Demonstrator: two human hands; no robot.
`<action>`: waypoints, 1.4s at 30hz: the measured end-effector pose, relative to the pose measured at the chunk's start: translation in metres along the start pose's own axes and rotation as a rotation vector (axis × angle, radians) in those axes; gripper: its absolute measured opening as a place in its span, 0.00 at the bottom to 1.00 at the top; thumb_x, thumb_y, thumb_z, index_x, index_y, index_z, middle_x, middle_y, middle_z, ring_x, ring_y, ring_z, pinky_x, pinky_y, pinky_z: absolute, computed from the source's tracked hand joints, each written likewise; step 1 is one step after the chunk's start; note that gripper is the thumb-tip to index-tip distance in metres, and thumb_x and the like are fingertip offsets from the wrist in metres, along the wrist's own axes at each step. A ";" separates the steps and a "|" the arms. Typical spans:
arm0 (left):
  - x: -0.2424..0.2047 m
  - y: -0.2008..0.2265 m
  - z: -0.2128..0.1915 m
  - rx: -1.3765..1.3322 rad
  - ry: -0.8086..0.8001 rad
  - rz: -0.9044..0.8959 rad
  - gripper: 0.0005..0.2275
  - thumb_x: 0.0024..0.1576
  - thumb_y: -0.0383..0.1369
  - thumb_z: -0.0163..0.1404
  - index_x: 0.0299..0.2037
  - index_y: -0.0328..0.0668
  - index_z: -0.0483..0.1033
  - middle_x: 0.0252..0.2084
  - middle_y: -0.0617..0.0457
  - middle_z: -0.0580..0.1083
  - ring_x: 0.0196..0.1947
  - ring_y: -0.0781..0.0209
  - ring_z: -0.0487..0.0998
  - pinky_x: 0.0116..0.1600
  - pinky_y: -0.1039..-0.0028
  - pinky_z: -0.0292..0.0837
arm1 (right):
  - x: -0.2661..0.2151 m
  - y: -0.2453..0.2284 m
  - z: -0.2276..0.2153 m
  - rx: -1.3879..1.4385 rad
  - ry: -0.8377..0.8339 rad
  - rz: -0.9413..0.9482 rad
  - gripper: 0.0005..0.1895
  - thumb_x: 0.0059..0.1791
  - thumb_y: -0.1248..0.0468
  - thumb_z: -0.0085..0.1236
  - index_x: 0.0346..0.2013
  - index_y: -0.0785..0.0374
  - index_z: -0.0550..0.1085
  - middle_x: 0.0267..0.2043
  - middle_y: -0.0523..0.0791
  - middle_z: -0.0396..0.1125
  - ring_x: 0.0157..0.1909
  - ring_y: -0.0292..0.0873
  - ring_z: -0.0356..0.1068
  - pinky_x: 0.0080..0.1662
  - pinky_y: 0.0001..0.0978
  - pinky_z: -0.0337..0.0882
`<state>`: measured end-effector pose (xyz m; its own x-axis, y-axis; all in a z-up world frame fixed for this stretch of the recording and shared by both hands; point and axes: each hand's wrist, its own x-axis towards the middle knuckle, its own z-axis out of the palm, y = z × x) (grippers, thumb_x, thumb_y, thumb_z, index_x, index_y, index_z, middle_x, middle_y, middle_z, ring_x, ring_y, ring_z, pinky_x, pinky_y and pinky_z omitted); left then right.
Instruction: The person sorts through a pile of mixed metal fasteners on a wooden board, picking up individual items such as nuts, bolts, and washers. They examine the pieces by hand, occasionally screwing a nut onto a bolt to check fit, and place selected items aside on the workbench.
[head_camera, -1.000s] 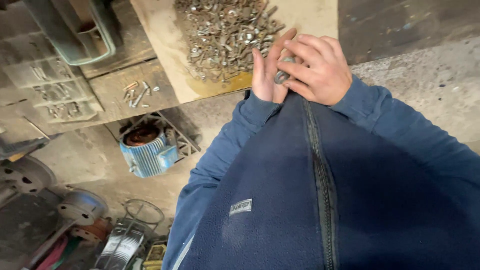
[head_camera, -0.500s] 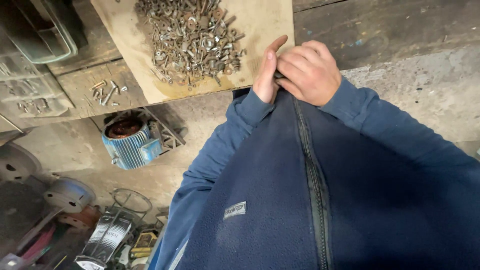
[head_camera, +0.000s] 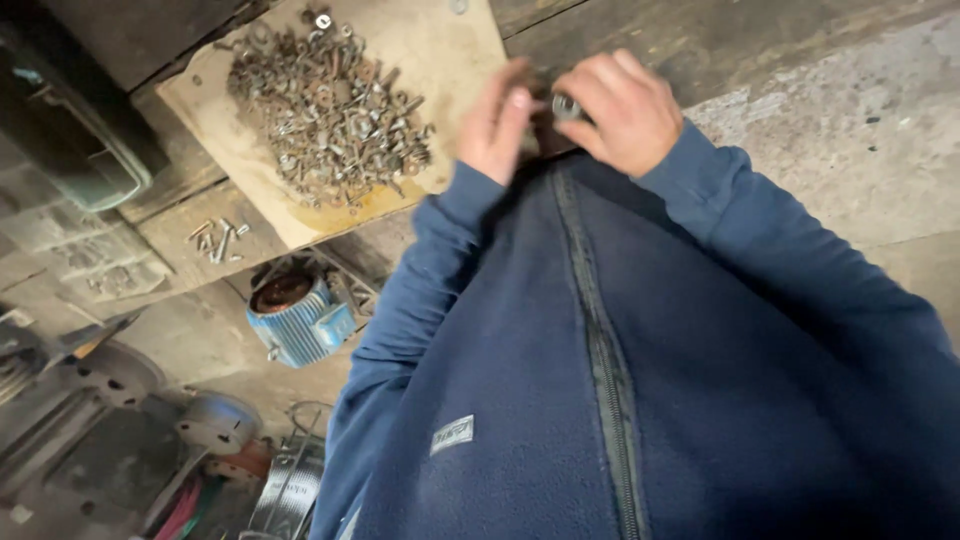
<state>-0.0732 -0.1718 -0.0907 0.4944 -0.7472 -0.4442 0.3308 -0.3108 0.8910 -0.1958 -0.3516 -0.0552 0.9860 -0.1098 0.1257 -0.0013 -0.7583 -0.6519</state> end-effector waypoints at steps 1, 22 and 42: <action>0.010 0.006 -0.010 0.351 0.154 0.138 0.20 0.65 0.39 0.44 0.65 0.42 0.62 0.51 0.49 0.78 0.36 0.65 0.78 0.41 0.78 0.78 | -0.003 0.011 0.003 -0.063 0.039 0.036 0.23 0.46 0.63 0.70 0.55 0.62 0.75 0.49 0.46 0.67 0.46 0.47 0.65 0.48 0.36 0.70; 0.068 0.031 -0.062 1.215 0.426 0.306 0.07 0.50 0.34 0.59 0.34 0.48 0.75 0.32 0.58 0.77 0.25 0.52 0.78 0.30 0.63 0.73 | -0.023 0.010 0.003 0.027 0.144 0.145 0.21 0.51 0.67 0.69 0.57 0.70 0.76 0.50 0.50 0.68 0.46 0.50 0.66 0.48 0.38 0.70; 0.059 0.011 0.004 0.581 0.006 0.308 0.05 0.43 0.31 0.61 0.25 0.49 0.77 0.23 0.61 0.74 0.22 0.67 0.73 0.31 0.77 0.72 | -0.013 -0.005 -0.001 0.009 0.225 0.060 0.23 0.51 0.64 0.68 0.58 0.72 0.77 0.52 0.53 0.72 0.47 0.54 0.69 0.53 0.42 0.67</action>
<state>-0.0442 -0.2216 -0.1067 0.5019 -0.8501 -0.1596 -0.3136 -0.3508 0.8824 -0.2091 -0.3476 -0.0527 0.9220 -0.2958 0.2500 -0.0561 -0.7407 -0.6695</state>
